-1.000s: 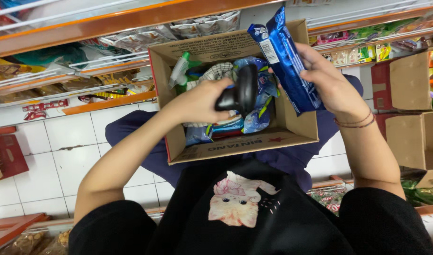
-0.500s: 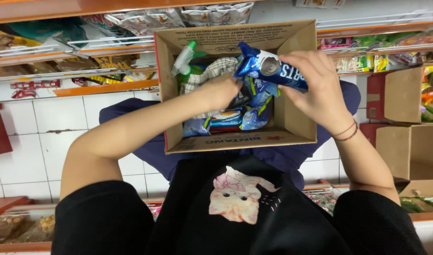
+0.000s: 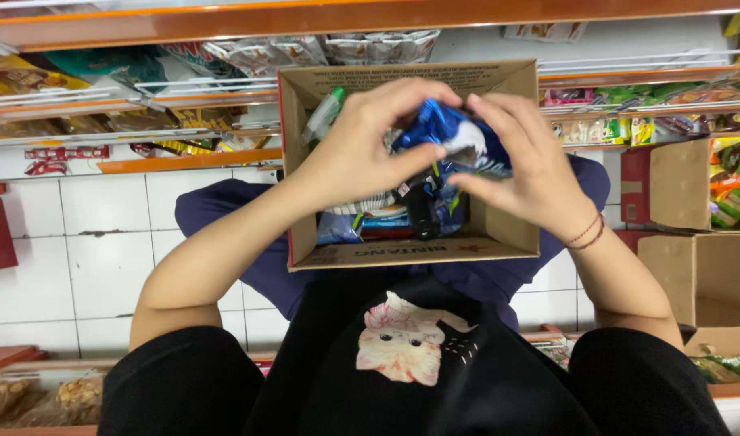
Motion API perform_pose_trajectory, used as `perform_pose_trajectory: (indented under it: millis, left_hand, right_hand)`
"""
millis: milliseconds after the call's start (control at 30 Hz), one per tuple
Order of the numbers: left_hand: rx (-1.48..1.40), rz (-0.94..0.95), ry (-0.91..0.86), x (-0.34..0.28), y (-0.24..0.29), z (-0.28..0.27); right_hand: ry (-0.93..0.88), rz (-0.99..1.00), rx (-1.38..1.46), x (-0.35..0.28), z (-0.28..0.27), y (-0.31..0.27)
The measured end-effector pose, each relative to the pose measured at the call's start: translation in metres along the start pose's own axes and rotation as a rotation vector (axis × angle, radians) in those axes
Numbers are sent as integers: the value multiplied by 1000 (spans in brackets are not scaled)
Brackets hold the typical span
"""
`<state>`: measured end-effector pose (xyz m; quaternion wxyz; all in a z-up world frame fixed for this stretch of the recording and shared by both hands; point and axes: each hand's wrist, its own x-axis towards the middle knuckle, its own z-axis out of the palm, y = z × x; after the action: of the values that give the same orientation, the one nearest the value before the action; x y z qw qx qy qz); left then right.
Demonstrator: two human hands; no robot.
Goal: The person wipes various packaged snack items with a cloth, scans them with a handheld barcode scanner, and places them onto a store shelf.
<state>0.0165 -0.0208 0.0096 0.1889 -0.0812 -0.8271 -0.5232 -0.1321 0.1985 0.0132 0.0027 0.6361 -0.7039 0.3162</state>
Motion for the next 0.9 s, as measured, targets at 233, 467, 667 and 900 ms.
perform_pose_trajectory:
  millis: [233,467,667,900]
  left_hand:
    - [49,149,-4,15,36,-4]
    - [57,17,22,15,20,-5]
    - [-239,-112,282,-2,0,-11]
    - [-558,-16,541,-30,7,-46]
  right_hand:
    - [150,173,304,-3,7,1]
    - [614,237,956,-12,-3,10]
    - [696,233,1201,-4,-9,14]
    - [589,253,898,24,-10,1]
